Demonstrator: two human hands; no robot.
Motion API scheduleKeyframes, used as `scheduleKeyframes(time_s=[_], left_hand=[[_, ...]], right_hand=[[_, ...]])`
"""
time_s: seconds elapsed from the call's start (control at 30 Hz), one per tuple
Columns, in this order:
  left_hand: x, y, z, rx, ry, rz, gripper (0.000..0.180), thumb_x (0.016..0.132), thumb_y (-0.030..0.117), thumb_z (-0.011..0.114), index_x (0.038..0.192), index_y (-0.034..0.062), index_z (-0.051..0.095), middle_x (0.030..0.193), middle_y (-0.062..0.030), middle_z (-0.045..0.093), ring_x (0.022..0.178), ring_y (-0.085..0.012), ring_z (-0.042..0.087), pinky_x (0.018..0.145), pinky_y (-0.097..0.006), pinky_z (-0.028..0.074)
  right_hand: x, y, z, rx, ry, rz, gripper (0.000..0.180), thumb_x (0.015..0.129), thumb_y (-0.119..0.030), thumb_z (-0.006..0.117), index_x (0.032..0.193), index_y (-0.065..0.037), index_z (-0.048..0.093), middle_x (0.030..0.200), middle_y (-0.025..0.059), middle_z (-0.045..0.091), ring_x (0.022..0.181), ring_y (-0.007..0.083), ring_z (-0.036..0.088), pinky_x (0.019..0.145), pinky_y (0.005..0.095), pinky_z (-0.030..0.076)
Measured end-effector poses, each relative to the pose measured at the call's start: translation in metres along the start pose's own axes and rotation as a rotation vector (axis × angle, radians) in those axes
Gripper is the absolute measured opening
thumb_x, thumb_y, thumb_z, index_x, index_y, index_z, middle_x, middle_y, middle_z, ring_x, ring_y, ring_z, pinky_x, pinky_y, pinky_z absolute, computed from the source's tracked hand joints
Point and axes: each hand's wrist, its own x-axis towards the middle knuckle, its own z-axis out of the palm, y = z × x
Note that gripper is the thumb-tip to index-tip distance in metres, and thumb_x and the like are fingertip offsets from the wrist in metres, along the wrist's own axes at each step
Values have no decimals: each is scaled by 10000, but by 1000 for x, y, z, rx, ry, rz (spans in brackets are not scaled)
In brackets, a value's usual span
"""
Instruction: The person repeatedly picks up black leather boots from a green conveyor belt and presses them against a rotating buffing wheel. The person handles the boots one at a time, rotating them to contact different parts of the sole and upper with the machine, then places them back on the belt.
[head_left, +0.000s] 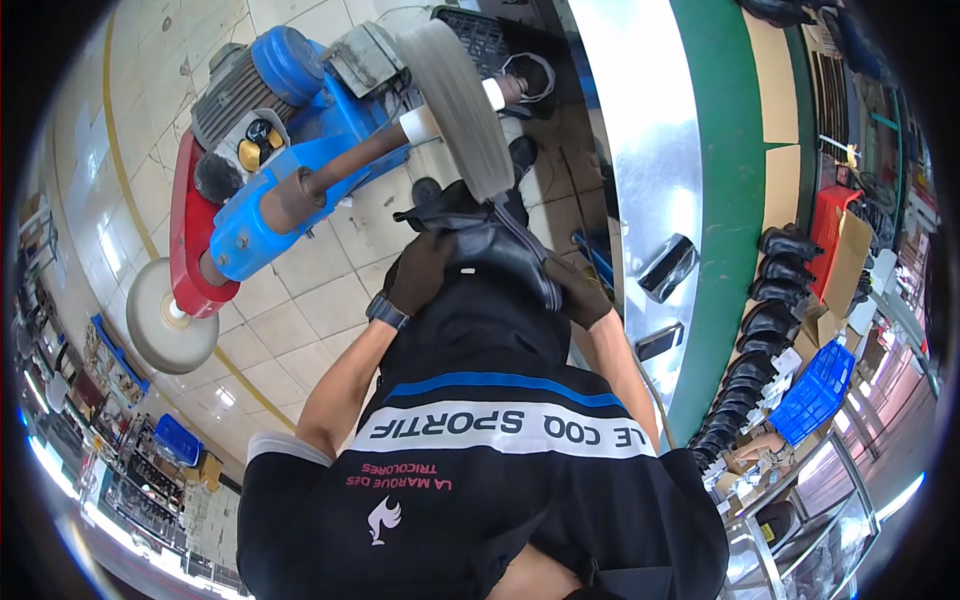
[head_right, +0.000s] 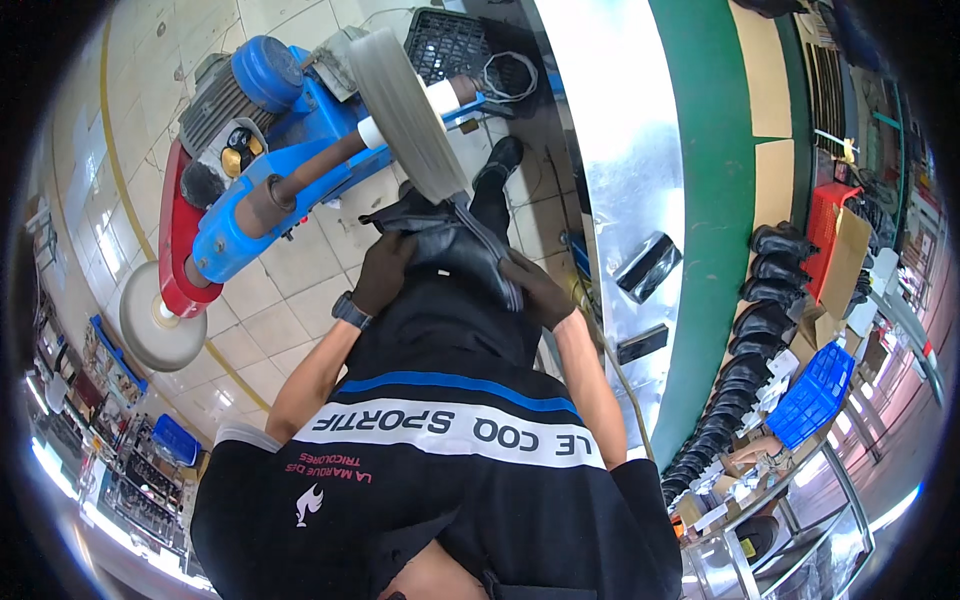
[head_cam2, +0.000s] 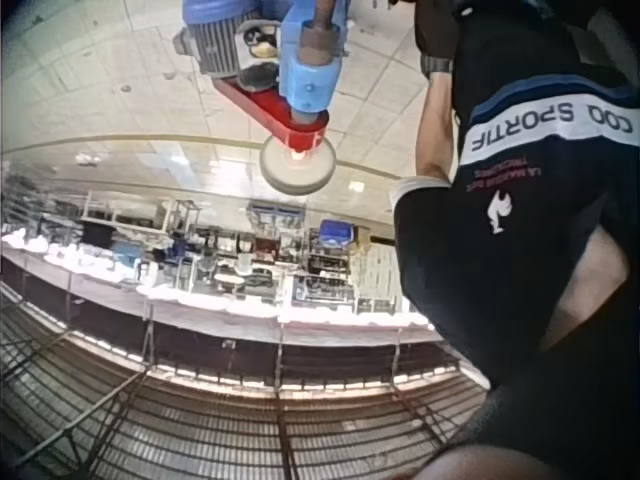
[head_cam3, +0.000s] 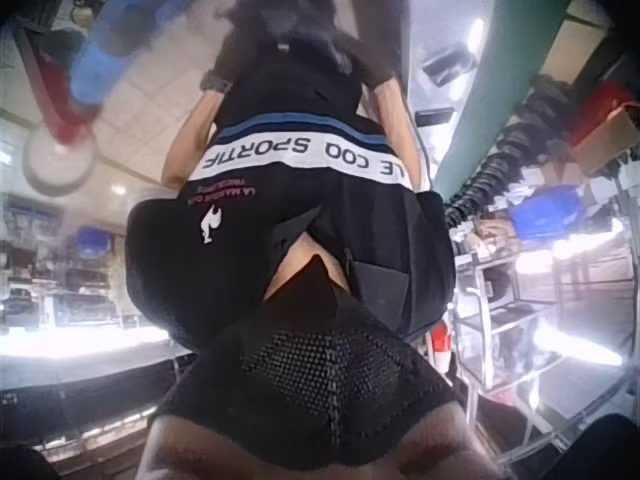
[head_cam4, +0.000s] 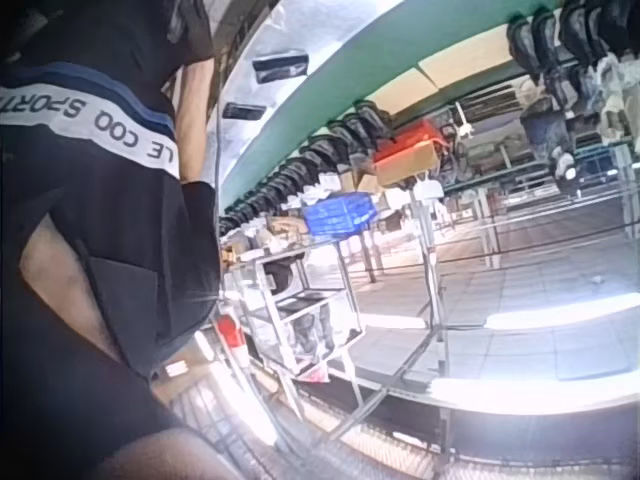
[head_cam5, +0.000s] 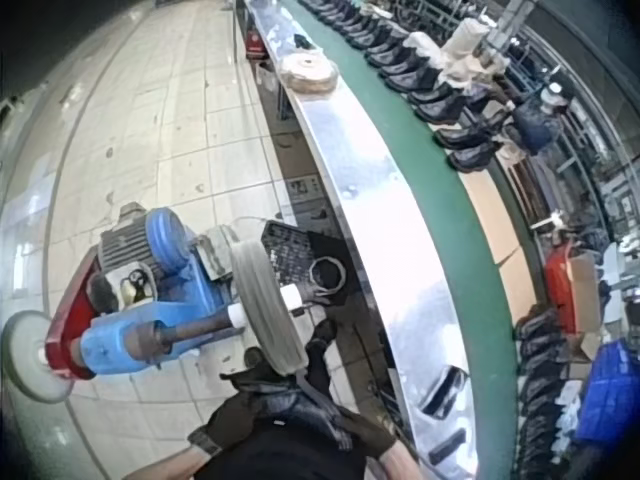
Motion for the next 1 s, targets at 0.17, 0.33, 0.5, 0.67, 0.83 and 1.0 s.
scheduleKeyframes(time_s=[0.17, 0.33, 0.5, 0.67, 0.83, 1.0], left_hand=[[-27, 17, 2, -64, -12, 120, 259, 901, 229, 592, 1028, 3, 592, 877, -258, 620, 790, -419, 609, 674, -472, 465], [-60, 13, -7, 128, -69, 276, 213, 903, 182, 579, 1043, 27, 624, 758, -225, 600, 642, -385, 590, 603, -444, 457], [-31, 52, -14, -92, 45, 237, 256, 903, 97, 532, 1134, 57, 636, 728, -194, 584, 637, -337, 579, 602, -403, 452], [2, 58, -20, -423, -43, -24, 269, 902, 83, 530, 1144, 49, 641, 827, -190, 640, 739, -318, 631, 680, -366, 490], [7, 40, -13, -597, 51, -151, 256, 959, 163, 512, 1106, -15, 622, 917, -134, 669, 860, -226, 641, 778, -329, 491], [-8, 50, -22, -694, 49, -328, 283, 967, 226, 519, 1054, -22, 625, 884, -137, 653, 809, -235, 626, 786, -331, 476]], right_hand=[[5, 15, -10, -94, 33, 340, 732, 797, -216, 748, 1407, -6, 401, 1235, 126, 599, 1105, 196, 595, 977, 321, 464], [-41, 12, 18, -583, 71, -15, 824, 719, -84, 766, 1429, 16, 362, 1293, 155, 554, 1180, 208, 536, 1023, 316, 401], [-60, 18, 31, -728, 144, -177, 914, 668, -44, 754, 1463, 9, 306, 1372, 165, 489, 1264, 236, 464, 1084, 339, 329], [-44, 27, 29, -496, 251, -114, 930, 670, -57, 762, 1470, 3, 291, 1382, 172, 478, 1265, 247, 465, 1085, 355, 332], [-30, 22, 32, -603, 262, -122, 942, 670, -97, 786, 1467, 5, 294, 1399, 184, 457, 1285, 258, 447, 1080, 364, 343], [-32, 18, 33, -769, 219, -278, 987, 657, -150, 808, 1471, 14, 274, 1427, 204, 425, 1317, 275, 418, 1101, 369, 315]])
